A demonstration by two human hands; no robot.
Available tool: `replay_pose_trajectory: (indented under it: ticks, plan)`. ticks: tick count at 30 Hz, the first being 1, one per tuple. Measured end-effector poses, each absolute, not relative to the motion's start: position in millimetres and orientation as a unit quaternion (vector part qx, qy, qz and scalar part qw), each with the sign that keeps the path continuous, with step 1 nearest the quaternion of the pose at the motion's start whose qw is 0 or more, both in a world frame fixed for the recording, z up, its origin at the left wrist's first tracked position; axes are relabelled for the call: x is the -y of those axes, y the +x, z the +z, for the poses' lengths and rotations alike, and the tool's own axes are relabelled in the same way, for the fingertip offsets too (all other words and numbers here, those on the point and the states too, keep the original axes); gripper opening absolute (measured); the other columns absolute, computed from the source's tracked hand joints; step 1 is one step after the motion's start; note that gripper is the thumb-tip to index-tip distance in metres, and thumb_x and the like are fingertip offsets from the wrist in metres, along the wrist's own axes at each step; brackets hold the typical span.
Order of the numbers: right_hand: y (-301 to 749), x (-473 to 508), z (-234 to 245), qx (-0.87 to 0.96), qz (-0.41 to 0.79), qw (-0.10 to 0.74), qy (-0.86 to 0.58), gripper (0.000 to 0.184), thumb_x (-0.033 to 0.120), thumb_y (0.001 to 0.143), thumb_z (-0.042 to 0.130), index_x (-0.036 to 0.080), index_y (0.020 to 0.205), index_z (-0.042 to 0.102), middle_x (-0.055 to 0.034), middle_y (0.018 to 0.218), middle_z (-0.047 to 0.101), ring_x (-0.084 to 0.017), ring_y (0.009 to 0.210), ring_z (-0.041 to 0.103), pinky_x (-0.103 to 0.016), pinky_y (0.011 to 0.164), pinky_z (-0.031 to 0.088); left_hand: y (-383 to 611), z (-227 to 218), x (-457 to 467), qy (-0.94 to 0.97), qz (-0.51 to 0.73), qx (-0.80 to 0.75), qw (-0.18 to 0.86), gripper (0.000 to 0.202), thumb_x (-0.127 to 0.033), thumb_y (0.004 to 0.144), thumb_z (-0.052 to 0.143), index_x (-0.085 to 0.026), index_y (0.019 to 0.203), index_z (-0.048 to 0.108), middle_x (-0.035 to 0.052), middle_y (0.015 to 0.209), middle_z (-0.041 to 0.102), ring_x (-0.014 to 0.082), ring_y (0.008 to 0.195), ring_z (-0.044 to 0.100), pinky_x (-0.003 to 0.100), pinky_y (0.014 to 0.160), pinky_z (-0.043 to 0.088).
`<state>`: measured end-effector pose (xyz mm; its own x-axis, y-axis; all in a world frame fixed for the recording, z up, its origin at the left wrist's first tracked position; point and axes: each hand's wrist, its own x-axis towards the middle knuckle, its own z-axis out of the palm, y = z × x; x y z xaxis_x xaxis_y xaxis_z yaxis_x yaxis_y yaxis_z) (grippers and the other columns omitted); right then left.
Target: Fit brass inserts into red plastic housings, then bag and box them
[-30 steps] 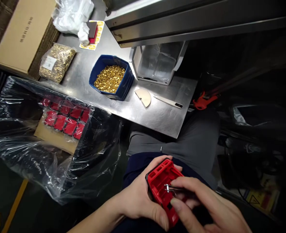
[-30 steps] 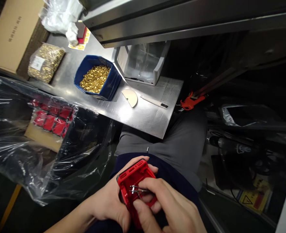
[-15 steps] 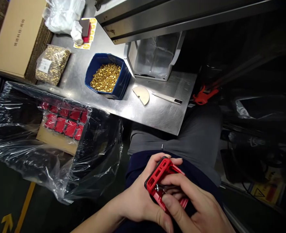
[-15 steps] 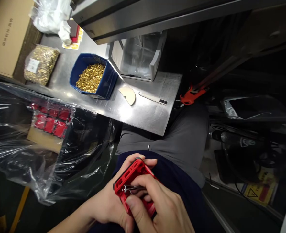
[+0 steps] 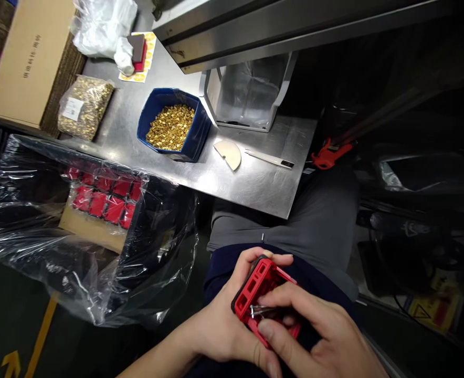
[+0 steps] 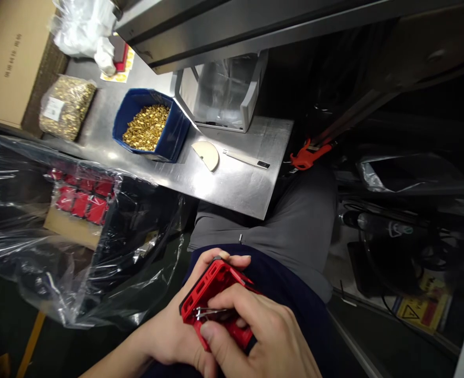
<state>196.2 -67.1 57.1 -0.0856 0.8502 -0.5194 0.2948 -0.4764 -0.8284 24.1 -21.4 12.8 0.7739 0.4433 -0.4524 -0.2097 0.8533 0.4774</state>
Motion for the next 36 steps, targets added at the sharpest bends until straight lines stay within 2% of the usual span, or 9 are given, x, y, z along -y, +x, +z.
replay_pose_trajectory:
  ticks: [5,10,14,18,22,26,30,33,36]
  plan:
    - [197.3,69.1,58.4,0.465,0.576,0.225,-0.633,0.015,0.027,0.085,0.068,0.037,0.096,0.071,0.0133,0.089,0.076,-0.009,0.077,0.073,-0.014,0.068,0.056,20.5,6.9,19.5,0.255,0.173,-0.274,0.911,0.121,-0.021,0.037,0.103,-0.039,0.140,0.042,0.0126,0.158,0.035,0.0382,0.144,0.036,0.060,0.117,0.031]
    - [199.2,67.3,61.0,0.493,0.551,0.225,-0.635,0.015,0.025,0.085,0.068,0.037,0.094,0.073,0.0125,0.088,0.077,-0.011,0.075,0.073,-0.016,0.067,0.056,20.8,6.1,17.8,0.296,0.184,-0.266,0.899,0.121,-0.020,0.037,0.103,-0.038,0.139,0.042,0.0142,0.155,0.038,0.0383,0.137,0.045,0.059,0.115,0.035]
    - [198.7,68.8,59.7,0.522,0.531,0.229,-0.627,0.015,0.023,0.086,0.067,0.035,0.093,0.071,0.0138,0.085,0.077,-0.010,0.073,0.073,-0.016,0.068,0.057,22.5,8.5,18.9,0.294,0.196,-0.276,0.894,0.115,-0.025,0.039,0.103,-0.036,0.137,0.043,0.0133,0.153,0.041,0.0382,0.140,0.042,0.059,0.115,0.034]
    - [197.1,77.7,56.5,0.535,0.483,0.262,-0.642,0.009,0.028,0.089,0.066,0.033,0.096,0.070,0.0117,0.082,0.077,-0.009,0.070,0.074,-0.014,0.065,0.057,23.9,10.2,20.6,0.251,0.202,-0.280,0.904,0.107,-0.027,0.044,0.102,-0.037,0.133,0.043,0.0128,0.154,0.040,0.0373,0.136,0.049,0.060,0.115,0.035]
    - [199.5,84.5,53.5,0.529,0.413,0.304,-0.676,0.009,0.033,0.093,0.065,0.029,0.100,0.068,0.0077,0.082,0.078,-0.010,0.064,0.073,-0.012,0.061,0.058,25.0,9.4,22.0,0.220,0.209,-0.275,0.912,0.108,-0.025,0.042,0.103,-0.037,0.132,0.044,0.0116,0.154,0.039,0.0353,0.129,0.054,0.059,0.111,0.040]
    - [203.5,82.6,52.2,0.577,0.363,0.325,-0.656,0.017,0.023,0.090,0.068,0.025,0.107,0.066,0.0035,0.092,0.078,-0.010,0.073,0.075,-0.012,0.069,0.061,26.2,10.4,24.1,0.193,0.221,-0.294,0.910,0.109,-0.028,0.041,0.103,-0.036,0.133,0.044,0.0122,0.153,0.041,0.0344,0.129,0.055,0.057,0.112,0.039]
    - [204.9,72.5,57.8,0.626,0.359,0.356,-0.594,0.022,0.013,0.090,0.063,0.020,0.110,0.067,-0.0020,0.099,0.077,-0.016,0.090,0.076,-0.020,0.083,0.063,26.5,12.1,24.4,0.212,0.210,-0.295,0.908,0.111,-0.030,0.040,0.103,-0.034,0.133,0.043,0.0137,0.150,0.046,0.0353,0.134,0.051,0.054,0.113,0.037]
    - [206.3,60.3,65.1,0.700,0.314,0.345,-0.541,0.021,0.008,0.092,0.057,0.019,0.101,0.072,-0.0030,0.098,0.080,-0.019,0.090,0.077,-0.027,0.088,0.064,26.7,13.4,24.0,0.219,0.206,-0.294,0.907,0.110,-0.033,0.041,0.102,-0.033,0.134,0.043,0.0147,0.150,0.046,0.0370,0.135,0.049,0.056,0.115,0.033]
    - [207.9,50.3,69.4,0.748,0.262,0.327,-0.516,0.026,0.007,0.094,0.052,0.020,0.092,0.075,-0.0024,0.095,0.081,-0.020,0.086,0.078,-0.029,0.084,0.066,26.7,14.4,23.9,0.225,0.199,-0.300,0.905,0.110,-0.035,0.041,0.102,-0.032,0.134,0.042,0.0164,0.150,0.046,0.0390,0.136,0.049,0.059,0.114,0.033]
